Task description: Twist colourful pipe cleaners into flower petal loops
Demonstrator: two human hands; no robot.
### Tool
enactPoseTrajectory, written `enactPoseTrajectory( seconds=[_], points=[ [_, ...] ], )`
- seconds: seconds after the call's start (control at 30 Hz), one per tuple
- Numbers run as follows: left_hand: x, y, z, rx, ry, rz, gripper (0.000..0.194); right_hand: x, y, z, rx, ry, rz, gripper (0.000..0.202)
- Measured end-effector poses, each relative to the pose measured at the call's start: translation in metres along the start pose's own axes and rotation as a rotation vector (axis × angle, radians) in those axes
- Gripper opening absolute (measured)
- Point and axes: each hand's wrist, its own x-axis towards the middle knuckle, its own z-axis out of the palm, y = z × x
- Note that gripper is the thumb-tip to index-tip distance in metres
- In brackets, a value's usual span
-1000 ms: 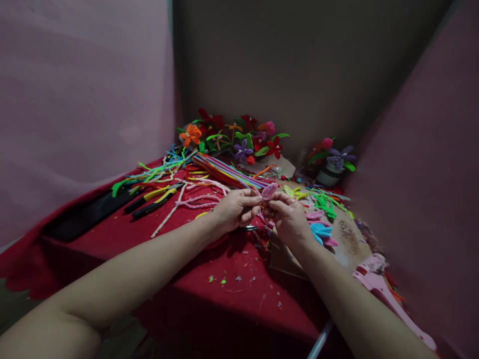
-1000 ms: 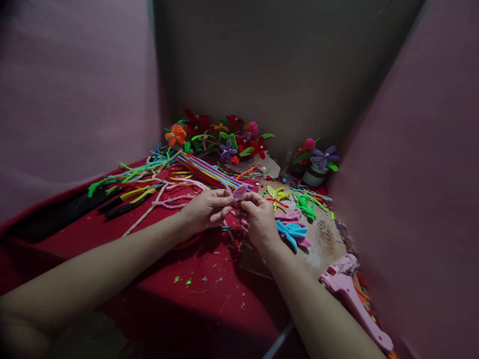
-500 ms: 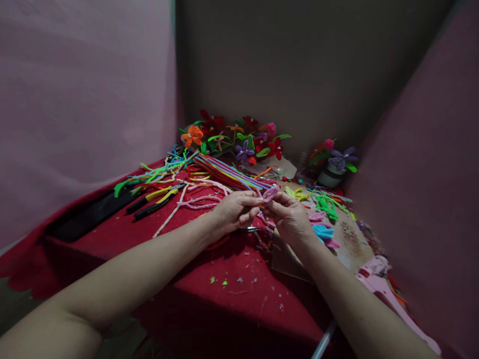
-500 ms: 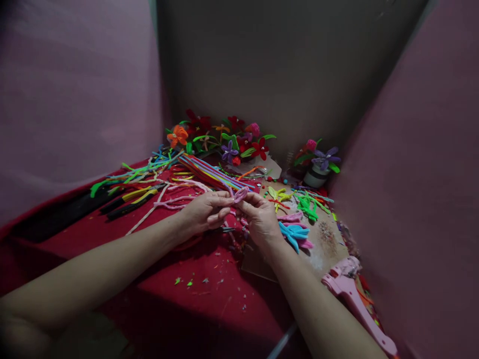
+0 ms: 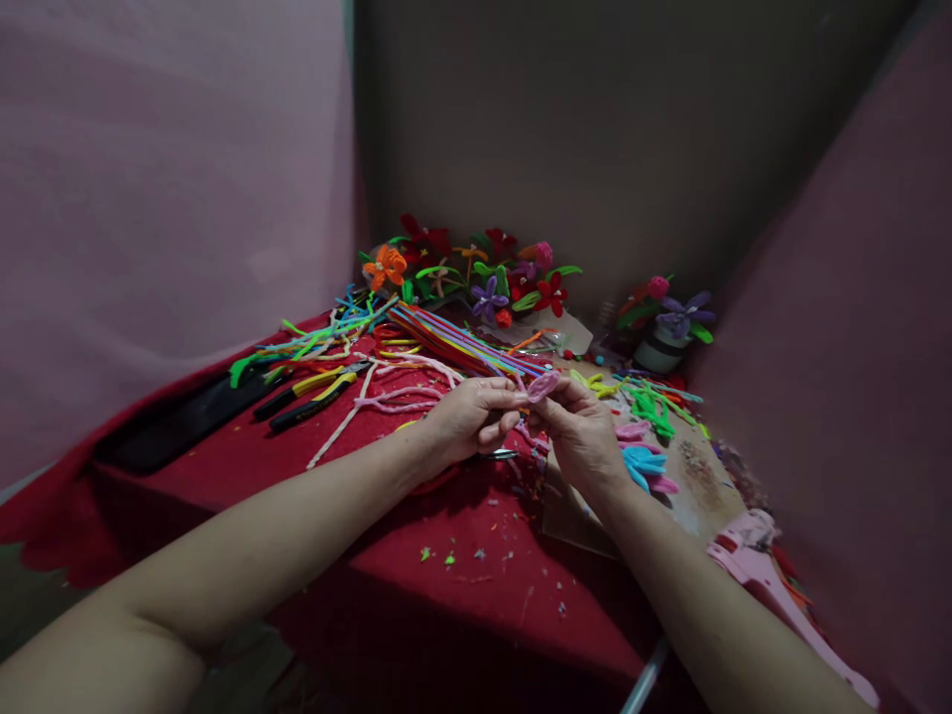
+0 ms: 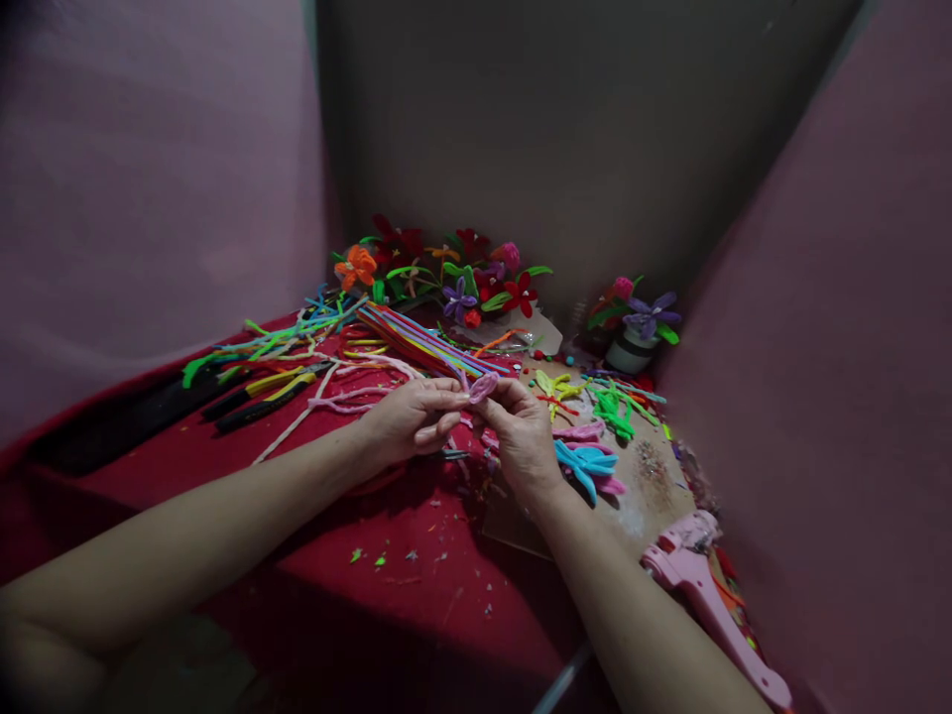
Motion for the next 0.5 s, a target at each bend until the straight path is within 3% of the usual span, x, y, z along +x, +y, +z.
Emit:
enactPoseTrajectory(
  seconds=[0.27, 0.5],
  points=[
    [-0.0023, 0.0022, 0.0031, 0.037, 0.024, -0.004, 0.012, 0.0001, -0.0011, 0.0002, -0.005, -0.019, -0.005, 0.009],
    [-0.0023, -0.0013, 0.0057, 0.204, 0.157, 0.104, 0.014, -0.0013, -0.0067, 0.0000, -0.003, -0.040, 0.065, 0.009]
  ],
)
